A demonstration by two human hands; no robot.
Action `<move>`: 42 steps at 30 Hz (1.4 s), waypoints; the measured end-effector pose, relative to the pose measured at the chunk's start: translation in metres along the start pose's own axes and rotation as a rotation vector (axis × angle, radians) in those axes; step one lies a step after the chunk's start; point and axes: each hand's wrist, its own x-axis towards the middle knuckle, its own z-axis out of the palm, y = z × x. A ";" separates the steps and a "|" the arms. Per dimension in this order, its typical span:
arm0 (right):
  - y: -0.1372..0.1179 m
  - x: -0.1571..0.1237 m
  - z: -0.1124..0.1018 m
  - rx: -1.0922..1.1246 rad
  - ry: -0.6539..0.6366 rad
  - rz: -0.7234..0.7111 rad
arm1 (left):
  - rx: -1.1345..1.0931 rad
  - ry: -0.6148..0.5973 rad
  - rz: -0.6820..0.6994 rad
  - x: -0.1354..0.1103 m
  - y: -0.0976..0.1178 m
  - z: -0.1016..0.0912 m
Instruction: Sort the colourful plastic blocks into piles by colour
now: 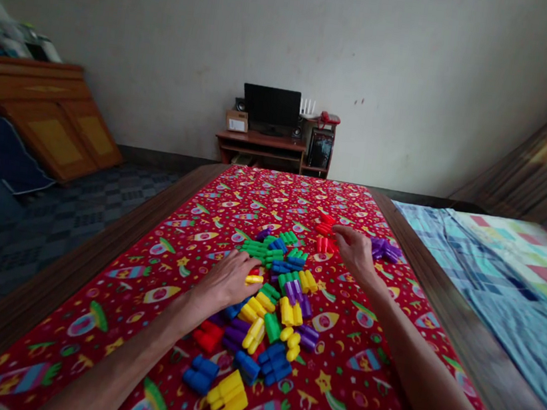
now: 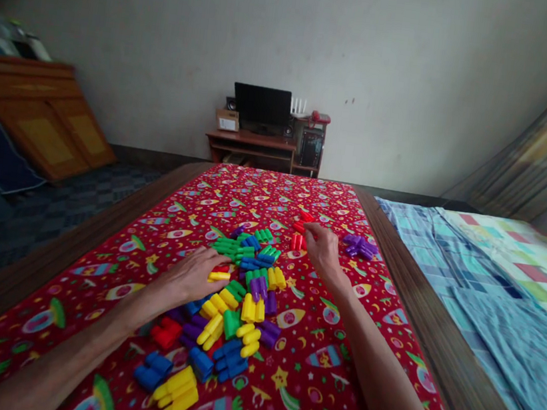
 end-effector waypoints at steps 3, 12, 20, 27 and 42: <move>-0.023 -0.011 0.006 0.037 -0.142 -0.063 | -0.089 0.000 -0.021 0.000 0.001 0.001; -0.078 -0.060 0.029 0.111 -0.529 -0.329 | -0.499 0.163 -0.042 0.009 0.016 -0.015; -0.042 -0.026 0.016 0.042 -0.367 -0.182 | -0.574 0.185 -0.002 0.011 0.014 -0.015; 0.016 0.006 -0.001 -0.021 -0.063 0.200 | -0.387 0.191 0.155 0.013 0.001 -0.009; -0.081 -0.034 -0.009 0.066 -0.543 -0.306 | -0.262 -0.020 0.029 -0.014 -0.022 -0.074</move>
